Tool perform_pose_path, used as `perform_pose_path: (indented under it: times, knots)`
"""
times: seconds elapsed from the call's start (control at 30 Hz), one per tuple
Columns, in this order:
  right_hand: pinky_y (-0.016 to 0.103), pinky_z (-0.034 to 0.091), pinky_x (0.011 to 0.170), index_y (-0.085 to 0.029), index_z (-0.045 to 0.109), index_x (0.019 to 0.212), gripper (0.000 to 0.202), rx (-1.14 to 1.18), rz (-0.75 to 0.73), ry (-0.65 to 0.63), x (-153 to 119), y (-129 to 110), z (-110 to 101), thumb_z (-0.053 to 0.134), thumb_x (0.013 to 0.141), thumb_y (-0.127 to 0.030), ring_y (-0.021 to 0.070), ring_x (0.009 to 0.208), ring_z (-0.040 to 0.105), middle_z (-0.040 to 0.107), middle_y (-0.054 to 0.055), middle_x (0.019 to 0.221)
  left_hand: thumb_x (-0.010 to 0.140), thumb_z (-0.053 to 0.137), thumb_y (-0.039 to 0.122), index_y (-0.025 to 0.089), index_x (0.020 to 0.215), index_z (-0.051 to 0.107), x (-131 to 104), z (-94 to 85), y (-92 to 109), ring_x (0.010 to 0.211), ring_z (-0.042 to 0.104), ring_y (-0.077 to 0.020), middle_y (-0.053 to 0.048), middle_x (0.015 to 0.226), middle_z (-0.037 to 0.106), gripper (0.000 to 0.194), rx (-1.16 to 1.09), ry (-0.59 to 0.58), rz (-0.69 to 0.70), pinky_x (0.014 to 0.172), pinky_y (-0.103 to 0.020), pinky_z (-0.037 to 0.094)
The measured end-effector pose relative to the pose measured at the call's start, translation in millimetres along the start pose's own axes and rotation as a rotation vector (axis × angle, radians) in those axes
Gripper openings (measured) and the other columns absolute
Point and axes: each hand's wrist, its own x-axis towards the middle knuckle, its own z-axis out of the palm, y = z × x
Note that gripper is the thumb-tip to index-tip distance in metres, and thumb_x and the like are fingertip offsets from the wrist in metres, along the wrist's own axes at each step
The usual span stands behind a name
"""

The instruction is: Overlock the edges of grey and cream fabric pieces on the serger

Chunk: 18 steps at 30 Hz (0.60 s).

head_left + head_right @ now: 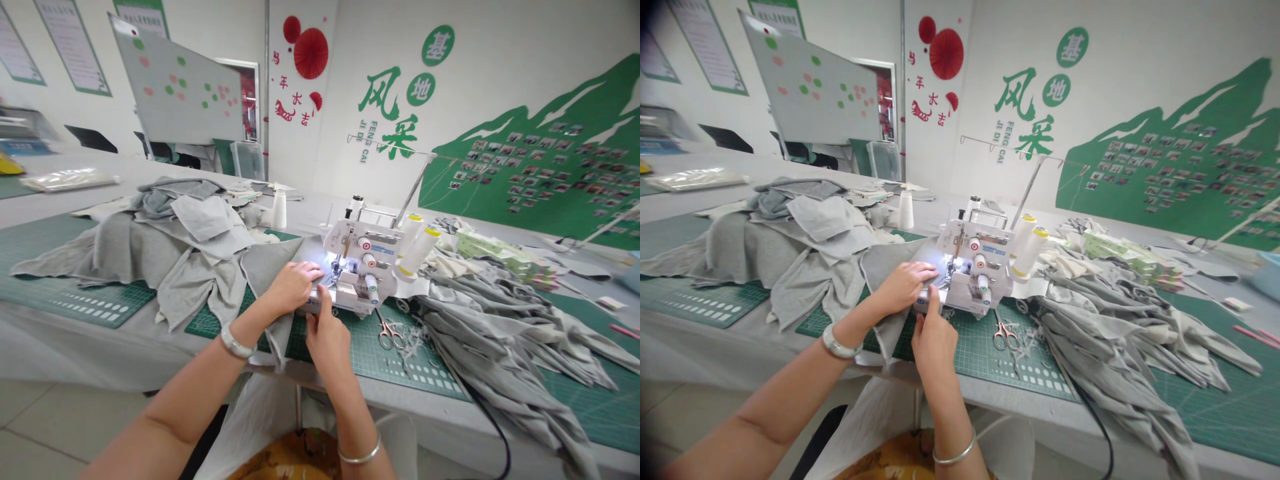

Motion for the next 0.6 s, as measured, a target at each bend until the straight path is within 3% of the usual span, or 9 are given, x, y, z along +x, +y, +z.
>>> perform_pose_path:
  times: [0.6]
  knots:
    - [0.028,0.045,0.058,-0.016,0.033,0.144,0.054,-0.036,-0.004,-0.004,7,-6,-5,0.047,0.092,-0.015,0.0267,0.073,0.072,0.074,0.01,0.083,0.09,0.043,0.017,0.018,0.111,0.06,-10,-8.8,24,0.107,0.054,-0.0237,-0.009,0.116,0.063,0.027,0.157,0.044,-0.125,0.082,-0.038,0.038]
